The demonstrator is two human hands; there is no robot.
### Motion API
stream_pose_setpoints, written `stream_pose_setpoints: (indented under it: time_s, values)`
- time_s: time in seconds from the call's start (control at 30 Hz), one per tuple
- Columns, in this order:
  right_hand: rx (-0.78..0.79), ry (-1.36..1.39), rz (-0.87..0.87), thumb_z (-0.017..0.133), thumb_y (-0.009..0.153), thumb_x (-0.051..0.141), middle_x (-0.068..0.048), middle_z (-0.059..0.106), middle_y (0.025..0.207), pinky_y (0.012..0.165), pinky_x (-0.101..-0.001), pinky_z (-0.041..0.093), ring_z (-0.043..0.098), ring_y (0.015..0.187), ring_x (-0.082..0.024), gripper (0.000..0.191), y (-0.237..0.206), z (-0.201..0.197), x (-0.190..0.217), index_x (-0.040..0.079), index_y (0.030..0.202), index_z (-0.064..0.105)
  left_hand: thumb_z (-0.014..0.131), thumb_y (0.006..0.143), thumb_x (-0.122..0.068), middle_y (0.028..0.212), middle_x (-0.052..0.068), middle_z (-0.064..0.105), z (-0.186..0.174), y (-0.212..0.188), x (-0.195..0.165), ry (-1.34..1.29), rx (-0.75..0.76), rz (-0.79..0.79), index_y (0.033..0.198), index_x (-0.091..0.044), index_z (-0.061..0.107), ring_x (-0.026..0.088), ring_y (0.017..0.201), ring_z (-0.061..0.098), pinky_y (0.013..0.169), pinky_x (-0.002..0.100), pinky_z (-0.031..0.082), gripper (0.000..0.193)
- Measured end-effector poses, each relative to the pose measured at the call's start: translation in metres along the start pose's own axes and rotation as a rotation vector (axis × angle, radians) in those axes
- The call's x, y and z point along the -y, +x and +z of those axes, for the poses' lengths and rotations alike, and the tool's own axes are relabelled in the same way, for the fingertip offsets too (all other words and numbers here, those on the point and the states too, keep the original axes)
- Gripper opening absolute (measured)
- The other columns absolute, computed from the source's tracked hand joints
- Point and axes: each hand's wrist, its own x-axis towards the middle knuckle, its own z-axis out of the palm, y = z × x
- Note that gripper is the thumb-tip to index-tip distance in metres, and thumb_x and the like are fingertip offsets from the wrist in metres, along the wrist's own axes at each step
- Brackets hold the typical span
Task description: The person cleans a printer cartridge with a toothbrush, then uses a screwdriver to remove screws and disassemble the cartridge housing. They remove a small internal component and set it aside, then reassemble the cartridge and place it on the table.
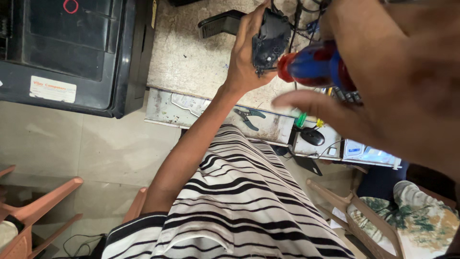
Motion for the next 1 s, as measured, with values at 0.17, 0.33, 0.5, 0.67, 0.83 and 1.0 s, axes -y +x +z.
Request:
stream_pose_setpoints:
  time_s: [0.17, 0.33, 0.5, 0.67, 0.83, 1.0]
  values:
    - [-0.123, 0.192, 0.039, 0.079, 0.086, 0.023, -0.017, 0.065, 0.1, 0.061, -0.0339, 0.047, 0.061, 0.075, -0.023, 0.049, 0.035, -0.011, 0.042, -0.005, 0.122, 0.059, 0.092, 0.088, -0.017, 0.161, 0.004, 0.038, -0.001, -0.004, -0.001, 0.048, 0.016, -0.1, 0.166, -0.014, 0.028, 0.022, 0.145, 0.05, 0.118, 0.033, 0.055, 0.101]
    - [-0.005, -0.037, -0.05, 0.08, 0.084, 0.02, -0.015, 0.067, 0.097, 0.057, -0.0324, 0.046, 0.062, 0.071, -0.022, 0.052, 0.029, -0.027, 0.03, -0.003, 0.127, 0.062, 0.092, 0.085, -0.028, 0.164, 0.008, 0.036, -0.001, -0.003, 0.001, 0.014, 0.022, -0.036, 0.163, -0.015, 0.027, 0.027, 0.145, 0.046, 0.12, 0.037, 0.051, 0.102]
    - [-0.082, -0.159, -0.099, 0.08, 0.083, 0.046, -0.012, 0.067, 0.091, 0.057, -0.0321, 0.047, 0.061, 0.067, -0.022, 0.06, 0.004, -0.005, 0.004, -0.001, 0.117, 0.062, 0.094, 0.086, -0.038, 0.167, 0.006, 0.035, -0.002, 0.0, -0.001, 0.027, 0.023, -0.035, 0.165, -0.015, 0.024, 0.025, 0.147, 0.045, 0.121, 0.038, 0.049, 0.108]
    - [-0.104, -0.227, -0.074, 0.079, 0.091, 0.043, -0.009, 0.066, 0.088, 0.061, -0.0334, 0.049, 0.061, 0.067, -0.021, 0.047, 0.019, -0.015, 0.017, 0.004, 0.112, 0.063, 0.097, 0.079, -0.043, 0.165, 0.01, 0.033, -0.005, 0.0, -0.003, 0.026, 0.029, 0.027, 0.164, -0.016, 0.023, 0.029, 0.146, 0.041, 0.122, 0.042, 0.045, 0.116]
    - [-0.06, 0.057, -0.102, 0.082, 0.084, 0.008, -0.013, 0.067, 0.097, 0.059, -0.0335, 0.048, 0.064, 0.071, -0.022, 0.045, 0.031, -0.03, 0.034, 0.0, 0.123, 0.061, 0.095, 0.088, -0.032, 0.156, 0.011, 0.042, -0.004, 0.0, -0.005, 0.047, 0.031, -0.061, 0.164, -0.016, 0.024, 0.027, 0.141, 0.05, 0.117, 0.039, 0.051, 0.106]
    - [-0.066, -0.013, -0.134, 0.085, 0.083, 0.019, -0.015, 0.067, 0.098, 0.06, -0.036, 0.048, 0.064, 0.073, -0.025, 0.051, 0.024, -0.024, 0.021, -0.001, 0.123, 0.062, 0.095, 0.084, -0.028, 0.153, 0.013, 0.043, -0.003, -0.002, -0.005, 0.032, 0.031, -0.075, 0.165, -0.016, 0.022, 0.03, 0.137, 0.051, 0.114, 0.041, 0.052, 0.109]
